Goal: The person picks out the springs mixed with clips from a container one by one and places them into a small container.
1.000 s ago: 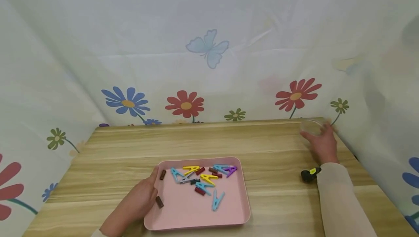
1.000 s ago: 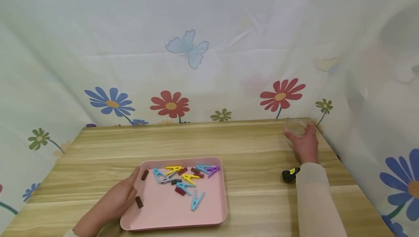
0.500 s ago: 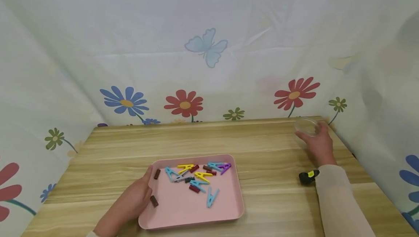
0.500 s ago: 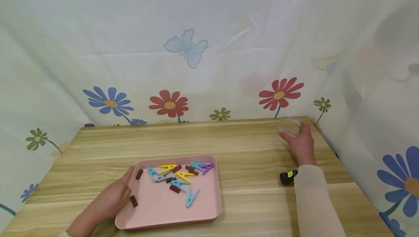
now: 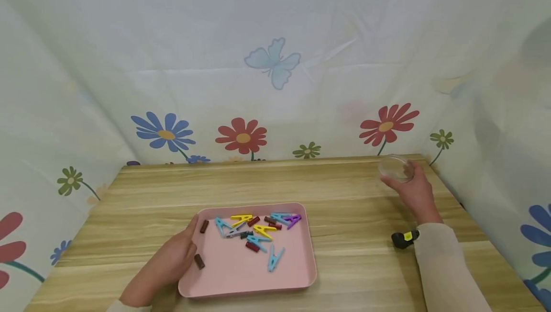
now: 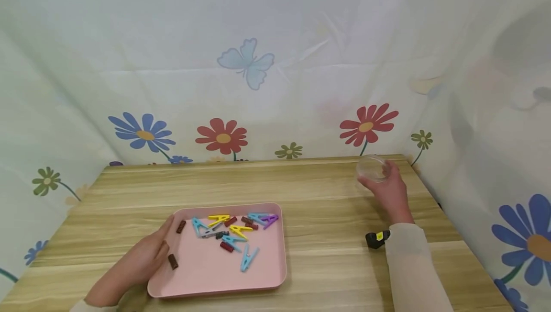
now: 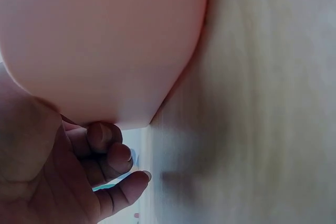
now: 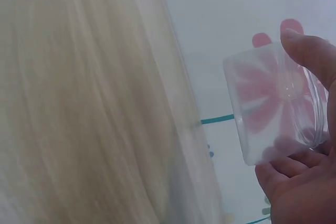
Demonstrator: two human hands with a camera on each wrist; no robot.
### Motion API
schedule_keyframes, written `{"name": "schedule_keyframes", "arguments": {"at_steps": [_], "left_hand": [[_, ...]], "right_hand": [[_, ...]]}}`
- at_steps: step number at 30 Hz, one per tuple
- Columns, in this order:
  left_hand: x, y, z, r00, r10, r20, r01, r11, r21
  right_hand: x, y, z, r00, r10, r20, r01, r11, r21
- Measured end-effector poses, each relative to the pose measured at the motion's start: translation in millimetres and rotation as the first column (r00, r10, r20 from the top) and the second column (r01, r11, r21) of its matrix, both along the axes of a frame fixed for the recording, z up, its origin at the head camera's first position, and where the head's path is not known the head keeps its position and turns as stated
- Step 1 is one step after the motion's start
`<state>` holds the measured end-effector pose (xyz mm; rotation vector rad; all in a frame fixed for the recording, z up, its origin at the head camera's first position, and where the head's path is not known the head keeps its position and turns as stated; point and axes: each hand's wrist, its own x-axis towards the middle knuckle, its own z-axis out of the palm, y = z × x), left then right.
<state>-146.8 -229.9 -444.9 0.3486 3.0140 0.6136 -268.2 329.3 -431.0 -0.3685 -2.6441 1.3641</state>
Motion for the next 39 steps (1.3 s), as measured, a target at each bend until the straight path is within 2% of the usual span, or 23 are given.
{"name": "schedule_keyframes", "arguments": {"at_steps": [9, 18, 28, 35, 39], "left_hand": [[-2.1, -2, -1.7, 1.0, -0.009, -0.013, 0.01, 1.0, 0.011], [-4.9, -2, -3.9, 0.999, -0.008, -0.041, 0.008, 1.0, -0.008], [-4.7, -2, -1.9, 1.0, -0.018, -0.025, 0.017, 1.0, -0.006], [-4.8, -2, -4.4, 1.0, 0.005, 0.014, -0.005, 1.0, 0.01], [-4.0, -2, -4.7, 1.0, 0.012, 0.008, -0.013, 1.0, 0.019]], "right_hand": [[10.6, -8, 5.7, 0.997, 0.074, 0.027, -0.074, 0.997, -0.003], [21.3, -15, 5.8, 0.984, 0.173, 0.036, -0.173, 0.985, -0.013], [31.1, -28, 10.4, 0.97, 0.233, 0.062, -0.233, 0.972, -0.003], [35.2, -36, 9.9, 0.959, 0.28, 0.039, -0.281, 0.96, 0.014], [37.1, -40, 13.7, 0.956, 0.293, 0.027, -0.294, 0.955, 0.031]]}}
